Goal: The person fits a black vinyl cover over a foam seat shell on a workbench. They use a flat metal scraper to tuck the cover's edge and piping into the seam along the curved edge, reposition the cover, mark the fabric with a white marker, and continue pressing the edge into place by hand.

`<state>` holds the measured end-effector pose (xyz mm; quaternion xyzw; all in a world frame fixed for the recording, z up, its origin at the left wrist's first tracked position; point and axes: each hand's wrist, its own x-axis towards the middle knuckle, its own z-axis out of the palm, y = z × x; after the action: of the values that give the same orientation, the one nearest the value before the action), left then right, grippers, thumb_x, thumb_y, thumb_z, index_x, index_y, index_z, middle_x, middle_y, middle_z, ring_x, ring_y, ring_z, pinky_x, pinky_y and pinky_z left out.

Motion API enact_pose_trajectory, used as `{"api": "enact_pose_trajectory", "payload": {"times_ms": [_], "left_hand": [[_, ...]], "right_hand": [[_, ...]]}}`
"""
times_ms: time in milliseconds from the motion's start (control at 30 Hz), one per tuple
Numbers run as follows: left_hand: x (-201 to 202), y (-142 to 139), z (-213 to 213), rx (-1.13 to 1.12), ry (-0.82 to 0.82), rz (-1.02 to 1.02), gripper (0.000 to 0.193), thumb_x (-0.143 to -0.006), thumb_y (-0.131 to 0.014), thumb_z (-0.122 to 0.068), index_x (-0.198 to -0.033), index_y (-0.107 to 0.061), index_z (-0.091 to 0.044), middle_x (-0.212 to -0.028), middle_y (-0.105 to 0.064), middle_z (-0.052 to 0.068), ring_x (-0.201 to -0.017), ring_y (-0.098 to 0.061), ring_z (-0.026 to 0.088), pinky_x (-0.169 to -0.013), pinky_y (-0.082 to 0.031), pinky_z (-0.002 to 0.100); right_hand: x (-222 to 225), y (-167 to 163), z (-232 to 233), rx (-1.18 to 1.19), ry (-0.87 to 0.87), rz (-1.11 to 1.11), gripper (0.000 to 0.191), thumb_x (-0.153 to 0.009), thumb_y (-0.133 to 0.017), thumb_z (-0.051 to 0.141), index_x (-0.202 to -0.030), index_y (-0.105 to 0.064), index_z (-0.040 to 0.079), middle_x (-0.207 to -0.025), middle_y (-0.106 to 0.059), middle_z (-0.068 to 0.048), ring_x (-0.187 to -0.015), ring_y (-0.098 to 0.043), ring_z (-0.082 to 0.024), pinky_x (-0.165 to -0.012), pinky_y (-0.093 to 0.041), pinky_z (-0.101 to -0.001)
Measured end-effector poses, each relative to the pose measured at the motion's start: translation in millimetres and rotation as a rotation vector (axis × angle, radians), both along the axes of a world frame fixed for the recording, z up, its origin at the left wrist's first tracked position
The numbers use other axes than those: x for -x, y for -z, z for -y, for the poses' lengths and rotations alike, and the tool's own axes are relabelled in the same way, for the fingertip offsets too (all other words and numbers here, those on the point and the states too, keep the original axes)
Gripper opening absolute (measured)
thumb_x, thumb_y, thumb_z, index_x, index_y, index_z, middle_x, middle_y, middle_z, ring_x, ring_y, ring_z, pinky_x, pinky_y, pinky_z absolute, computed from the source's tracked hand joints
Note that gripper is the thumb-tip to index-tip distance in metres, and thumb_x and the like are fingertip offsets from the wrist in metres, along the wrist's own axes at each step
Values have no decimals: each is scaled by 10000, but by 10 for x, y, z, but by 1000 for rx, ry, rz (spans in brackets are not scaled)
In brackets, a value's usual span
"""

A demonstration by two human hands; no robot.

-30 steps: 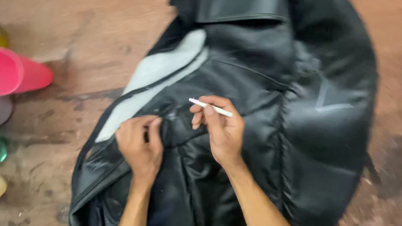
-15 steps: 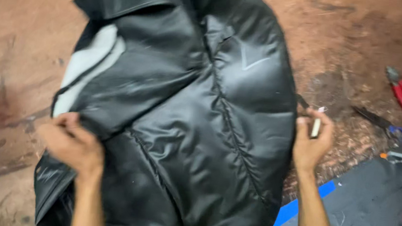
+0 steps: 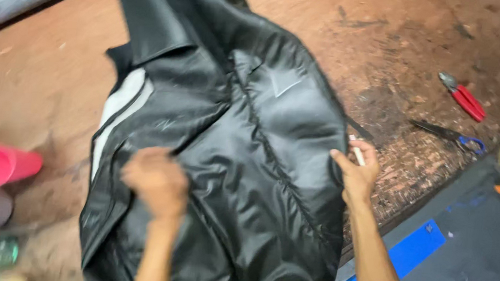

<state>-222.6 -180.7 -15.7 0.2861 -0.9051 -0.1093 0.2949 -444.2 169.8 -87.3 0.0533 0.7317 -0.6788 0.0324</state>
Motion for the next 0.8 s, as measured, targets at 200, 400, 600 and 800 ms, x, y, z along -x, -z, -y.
{"api": "enact_pose_trajectory", "payload": {"times_ms": [200,400,600,800], "left_hand": [[186,-272,-1476,-561,390,62,201,-880,-761,-246,-967,-674,-86,-1005,-672,113,-1026,-613,335,-917,-475,481],[183,-698,-2740,-875,230,89,1001,-722,-882,-349,-1473,-366,66,-1478,-377,322,-1283,-424,497,-1043,-387,543],[480,-743,-3069,-753,138,130,774,-843,-678,-81,-1551,-385,22,-1579,-395,280,-1345,-448,462,-1113,-406,511],[460,-855,-2977,-740,233,10,623,-878,-595,-11,-1489,-471,-3,-1507,-521,238,-1319,-521,413,-1127,-428,471]], "right_hand": [[-17,-311,-84,553,-196,196,242,-1031,-641,33,-1266,-597,71,-1211,-664,-39,-1143,-617,-150,-1035,-502,-289],[32,-489,68,699,-399,365,311,-978,-659,61,-1272,-566,94,-1233,-674,-27,-1176,-628,-169,-1080,-504,-352],[366,-714,79,455,-389,-6,439,-881,-824,-118,-1205,-582,53,-1181,-638,-35,-1075,-631,-122,-1012,-535,-286],[656,-1249,54,11,-472,-262,415,-881,-889,-69,-1145,-587,34,-1010,-586,2,-791,-515,-42,-752,-444,-226]]}}
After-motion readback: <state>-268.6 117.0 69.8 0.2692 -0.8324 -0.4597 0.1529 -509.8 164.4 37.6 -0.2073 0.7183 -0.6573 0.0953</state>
